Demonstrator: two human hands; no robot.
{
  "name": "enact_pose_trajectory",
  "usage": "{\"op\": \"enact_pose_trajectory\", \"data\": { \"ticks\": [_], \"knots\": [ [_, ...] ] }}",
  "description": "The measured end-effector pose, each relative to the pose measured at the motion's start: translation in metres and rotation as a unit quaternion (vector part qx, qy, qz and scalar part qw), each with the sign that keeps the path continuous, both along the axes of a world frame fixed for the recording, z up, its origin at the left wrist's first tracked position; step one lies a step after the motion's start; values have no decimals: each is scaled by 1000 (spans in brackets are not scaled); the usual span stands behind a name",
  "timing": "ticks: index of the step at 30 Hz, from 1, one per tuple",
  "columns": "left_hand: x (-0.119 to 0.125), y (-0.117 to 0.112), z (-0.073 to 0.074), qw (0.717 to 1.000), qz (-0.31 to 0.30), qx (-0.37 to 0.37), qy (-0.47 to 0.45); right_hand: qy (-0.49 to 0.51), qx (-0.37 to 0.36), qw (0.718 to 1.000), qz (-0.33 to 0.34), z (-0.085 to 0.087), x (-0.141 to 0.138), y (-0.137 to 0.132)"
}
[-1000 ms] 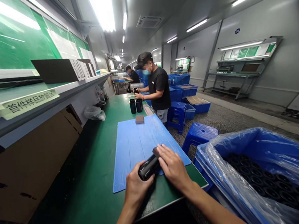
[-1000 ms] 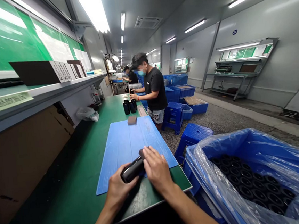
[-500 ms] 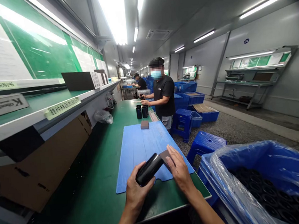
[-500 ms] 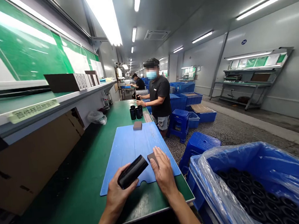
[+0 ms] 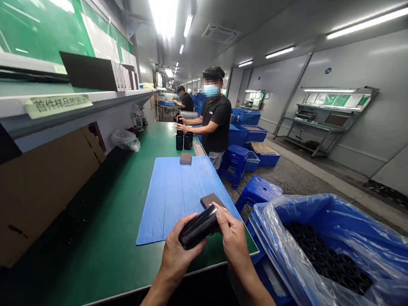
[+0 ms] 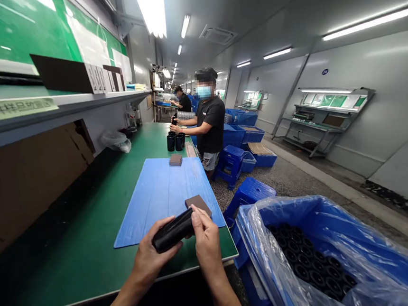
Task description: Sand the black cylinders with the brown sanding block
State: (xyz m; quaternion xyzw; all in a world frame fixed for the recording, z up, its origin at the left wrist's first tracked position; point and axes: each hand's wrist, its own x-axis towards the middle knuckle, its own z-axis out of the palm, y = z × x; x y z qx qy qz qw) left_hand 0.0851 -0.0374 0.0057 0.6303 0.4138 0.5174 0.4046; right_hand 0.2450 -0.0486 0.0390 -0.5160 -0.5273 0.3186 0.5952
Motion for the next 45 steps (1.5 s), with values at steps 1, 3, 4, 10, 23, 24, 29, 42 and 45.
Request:
{"op": "enact_pose_trajectory", "data": {
  "ticks": [1, 3, 4, 10, 23, 24, 29, 42, 45],
  "knots": [
    [-1, 0, 1, 1000, -9, -7, -6, -1, -4, 1000, 2, 1, 1, -2],
    [-2, -1, 2, 999, -23, -20, -18, -14, -6, 1000, 3, 1, 1, -5],
    [-3, -1, 2, 999, -25, -26, -24, -24, -4, 1000, 1, 0, 1, -6],
    [-10, -1, 2, 995, -57, -50, -65, -23, -19, 1000, 8, -1, 1, -12],
    [-13, -2, 3, 997, -50, -44, -47, 71, -63, 995, -3, -10, -1, -10],
    [-12, -2, 2, 997, -49, -44, -43, 79, -65, 995, -6, -12, -1, -9],
    [-10, -3, 2, 998, -39, -31, -39, 73, -66, 995, 2, -16, 1, -6],
    [-36, 10, -10, 973, 149, -44, 170, -480, -21, 870, -109, -47, 18, 54],
    [-33, 8, -7, 969, 154, -51, 189, -457, -20, 882, -109, -42, 21, 49]
  ]
}}
